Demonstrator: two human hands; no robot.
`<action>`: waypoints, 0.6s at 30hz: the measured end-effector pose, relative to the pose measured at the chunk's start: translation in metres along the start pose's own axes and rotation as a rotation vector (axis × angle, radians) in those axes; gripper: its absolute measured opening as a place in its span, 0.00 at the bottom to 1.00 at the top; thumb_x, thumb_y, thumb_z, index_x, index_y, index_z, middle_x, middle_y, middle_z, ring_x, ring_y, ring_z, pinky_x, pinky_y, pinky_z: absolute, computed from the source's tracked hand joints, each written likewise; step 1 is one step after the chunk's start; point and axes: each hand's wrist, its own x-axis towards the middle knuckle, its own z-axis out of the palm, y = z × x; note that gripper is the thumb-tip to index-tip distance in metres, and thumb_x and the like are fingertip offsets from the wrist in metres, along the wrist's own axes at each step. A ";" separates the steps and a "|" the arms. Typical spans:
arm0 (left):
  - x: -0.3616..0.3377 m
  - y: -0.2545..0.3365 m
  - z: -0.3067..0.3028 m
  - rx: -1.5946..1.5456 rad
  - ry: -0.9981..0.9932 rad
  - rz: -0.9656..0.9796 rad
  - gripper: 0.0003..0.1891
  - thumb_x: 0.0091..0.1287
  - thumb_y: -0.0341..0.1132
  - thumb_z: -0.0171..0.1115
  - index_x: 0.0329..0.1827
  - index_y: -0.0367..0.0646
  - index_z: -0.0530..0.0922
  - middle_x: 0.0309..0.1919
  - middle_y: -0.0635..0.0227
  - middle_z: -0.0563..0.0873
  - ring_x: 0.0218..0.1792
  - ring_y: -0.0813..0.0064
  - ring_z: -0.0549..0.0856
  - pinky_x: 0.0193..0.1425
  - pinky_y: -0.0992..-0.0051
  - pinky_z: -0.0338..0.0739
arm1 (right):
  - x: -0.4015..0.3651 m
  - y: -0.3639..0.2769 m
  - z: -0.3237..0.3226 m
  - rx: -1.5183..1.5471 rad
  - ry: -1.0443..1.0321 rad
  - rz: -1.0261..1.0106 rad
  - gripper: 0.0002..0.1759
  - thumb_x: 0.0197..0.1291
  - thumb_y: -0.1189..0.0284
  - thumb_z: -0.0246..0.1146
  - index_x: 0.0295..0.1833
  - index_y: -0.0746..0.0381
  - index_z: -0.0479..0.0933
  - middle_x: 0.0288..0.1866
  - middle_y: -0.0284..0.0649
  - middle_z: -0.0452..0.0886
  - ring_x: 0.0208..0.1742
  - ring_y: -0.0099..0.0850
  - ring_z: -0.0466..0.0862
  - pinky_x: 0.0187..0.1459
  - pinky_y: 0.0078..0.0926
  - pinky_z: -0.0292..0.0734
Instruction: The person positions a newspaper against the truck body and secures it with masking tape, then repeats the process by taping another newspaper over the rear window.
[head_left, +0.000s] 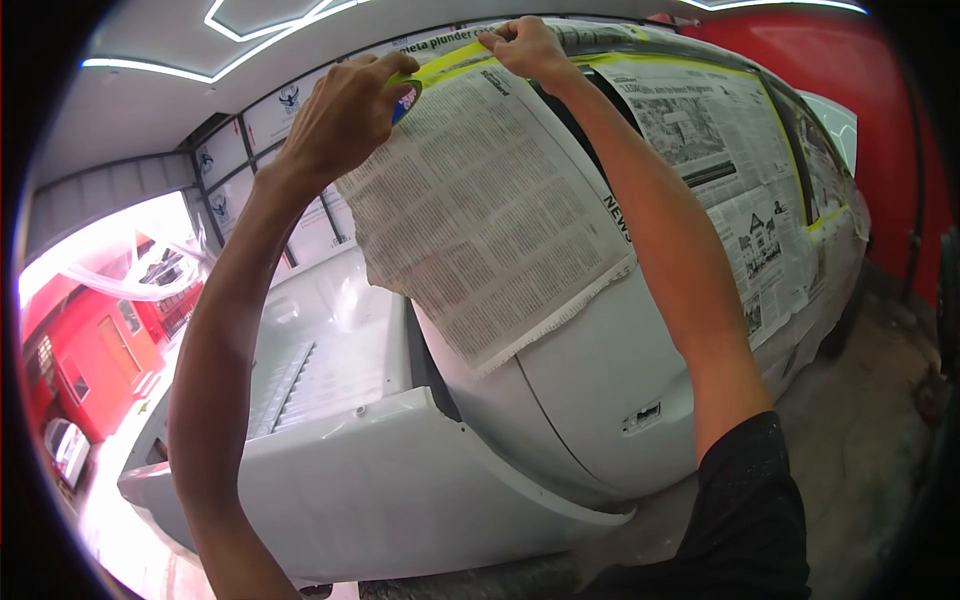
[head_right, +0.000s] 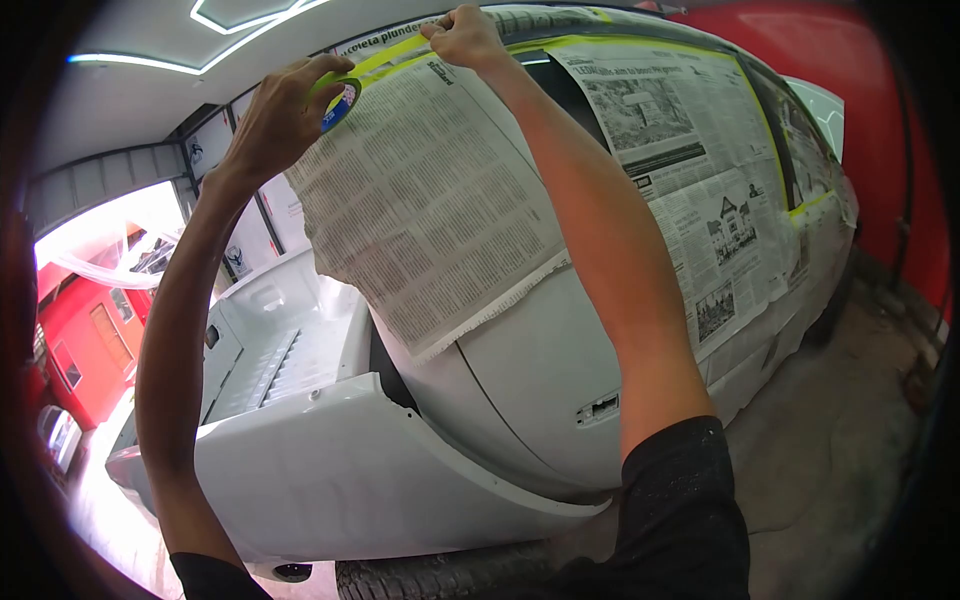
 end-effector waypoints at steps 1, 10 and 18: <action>0.001 0.000 0.003 0.043 -0.016 -0.012 0.15 0.78 0.38 0.64 0.60 0.39 0.86 0.45 0.51 0.92 0.32 0.66 0.87 0.39 0.66 0.83 | 0.002 0.001 0.002 0.007 -0.006 -0.010 0.22 0.69 0.54 0.72 0.47 0.65 0.89 0.36 0.39 0.90 0.41 0.28 0.88 0.50 0.31 0.82; 0.018 -0.015 0.016 0.183 -0.140 0.050 0.15 0.80 0.36 0.61 0.63 0.47 0.88 0.36 0.59 0.90 0.26 0.70 0.85 0.32 0.64 0.83 | 0.008 0.008 0.011 -0.158 0.042 0.084 0.21 0.65 0.54 0.74 0.43 0.64 0.91 0.39 0.45 0.92 0.43 0.35 0.91 0.53 0.35 0.83; 0.013 -0.015 0.016 0.180 -0.271 -0.107 0.15 0.82 0.38 0.58 0.65 0.52 0.87 0.39 0.64 0.92 0.26 0.75 0.84 0.29 0.67 0.82 | 0.005 0.004 0.018 -0.229 0.021 0.142 0.16 0.64 0.57 0.75 0.49 0.57 0.92 0.53 0.50 0.91 0.61 0.44 0.89 0.65 0.39 0.82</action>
